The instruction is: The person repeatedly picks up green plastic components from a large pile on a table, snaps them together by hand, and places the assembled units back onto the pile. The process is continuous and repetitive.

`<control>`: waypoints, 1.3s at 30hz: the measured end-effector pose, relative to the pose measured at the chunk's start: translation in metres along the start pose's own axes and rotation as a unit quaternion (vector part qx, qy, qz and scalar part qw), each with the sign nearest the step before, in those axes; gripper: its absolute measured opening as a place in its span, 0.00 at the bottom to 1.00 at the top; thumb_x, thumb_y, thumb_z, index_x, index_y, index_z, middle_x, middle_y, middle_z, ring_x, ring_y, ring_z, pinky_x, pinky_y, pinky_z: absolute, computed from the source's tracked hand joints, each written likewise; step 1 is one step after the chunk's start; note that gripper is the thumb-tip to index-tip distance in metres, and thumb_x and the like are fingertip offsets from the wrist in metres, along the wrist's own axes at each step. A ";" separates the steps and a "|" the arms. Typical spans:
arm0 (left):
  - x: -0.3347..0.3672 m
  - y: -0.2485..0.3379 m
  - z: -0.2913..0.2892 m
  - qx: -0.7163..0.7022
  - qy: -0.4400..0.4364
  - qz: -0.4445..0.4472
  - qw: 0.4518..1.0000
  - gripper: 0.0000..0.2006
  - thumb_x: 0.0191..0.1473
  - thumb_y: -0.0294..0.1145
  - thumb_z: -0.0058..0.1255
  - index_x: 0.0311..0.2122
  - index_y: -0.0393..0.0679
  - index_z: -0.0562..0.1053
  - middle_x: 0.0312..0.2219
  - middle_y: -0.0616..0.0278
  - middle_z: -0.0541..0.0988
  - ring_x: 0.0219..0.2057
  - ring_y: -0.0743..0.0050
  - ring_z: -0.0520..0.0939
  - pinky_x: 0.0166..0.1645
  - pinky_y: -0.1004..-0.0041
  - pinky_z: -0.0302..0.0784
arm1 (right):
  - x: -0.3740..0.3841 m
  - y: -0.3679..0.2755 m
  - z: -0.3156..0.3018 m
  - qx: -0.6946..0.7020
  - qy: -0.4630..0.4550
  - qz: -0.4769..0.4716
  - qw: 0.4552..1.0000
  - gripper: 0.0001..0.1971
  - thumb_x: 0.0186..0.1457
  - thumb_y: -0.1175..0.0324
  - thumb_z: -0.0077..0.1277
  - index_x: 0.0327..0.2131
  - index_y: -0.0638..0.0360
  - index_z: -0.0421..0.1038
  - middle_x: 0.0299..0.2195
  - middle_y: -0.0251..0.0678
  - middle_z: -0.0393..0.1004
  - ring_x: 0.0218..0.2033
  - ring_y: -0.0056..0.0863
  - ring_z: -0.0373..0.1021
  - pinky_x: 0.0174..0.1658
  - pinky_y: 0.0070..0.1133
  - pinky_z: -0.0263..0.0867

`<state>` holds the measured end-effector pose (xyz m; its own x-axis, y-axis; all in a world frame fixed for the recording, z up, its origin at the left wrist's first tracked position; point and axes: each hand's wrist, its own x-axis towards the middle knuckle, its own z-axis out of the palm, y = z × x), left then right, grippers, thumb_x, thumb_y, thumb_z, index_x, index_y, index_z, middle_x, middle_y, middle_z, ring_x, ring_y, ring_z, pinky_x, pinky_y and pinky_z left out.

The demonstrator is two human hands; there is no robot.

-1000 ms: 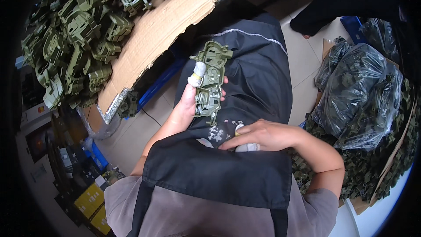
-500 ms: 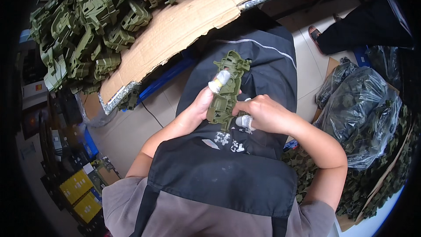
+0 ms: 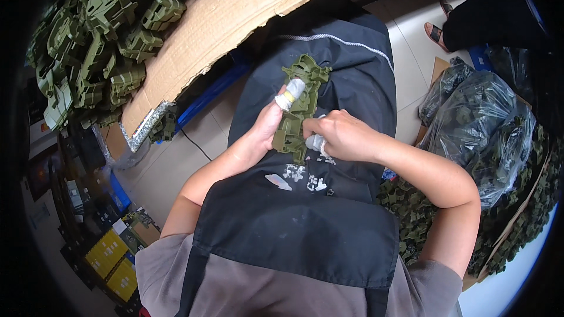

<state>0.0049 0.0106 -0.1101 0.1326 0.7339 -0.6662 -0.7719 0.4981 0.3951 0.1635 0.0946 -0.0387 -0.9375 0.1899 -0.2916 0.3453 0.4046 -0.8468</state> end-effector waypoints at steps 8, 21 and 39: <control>-0.005 0.008 0.014 0.052 0.033 0.014 0.998 0.20 0.57 0.43 0.43 0.53 0.52 0.58 0.29 0.65 0.71 0.24 0.78 0.75 0.23 0.75 0.74 | -0.002 0.014 0.021 0.014 0.062 -0.026 0.998 0.11 0.38 0.81 0.48 0.30 0.61 0.69 0.25 0.45 0.73 0.30 0.45 0.71 0.34 0.32 0.66; -0.062 0.070 0.025 0.148 -0.172 0.263 0.938 0.26 0.57 0.42 0.41 0.57 0.42 0.52 0.46 0.48 0.67 0.41 0.57 0.76 0.45 0.61 0.74 | 0.046 0.029 -0.252 -0.451 0.454 -0.066 0.766 0.33 0.38 0.84 0.41 0.53 0.51 0.59 0.37 0.45 0.67 0.43 0.42 0.63 0.47 0.30 0.60; -0.050 0.085 0.026 0.039 -0.113 0.338 0.934 0.28 0.58 0.53 0.34 0.52 0.38 0.59 0.41 0.46 0.72 0.43 0.54 0.75 0.51 0.56 0.70 | 0.003 0.027 -0.247 -0.287 0.388 0.002 0.876 0.15 0.42 0.72 0.54 0.32 0.61 0.59 0.32 0.45 0.67 0.35 0.45 0.65 0.38 0.28 0.61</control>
<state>-0.0508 0.0283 -0.0267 -0.2340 0.9670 -0.1011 -0.6806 -0.0886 0.7273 0.1804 0.3274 0.0470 -0.7018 0.6528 0.2851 0.5215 0.7435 -0.4187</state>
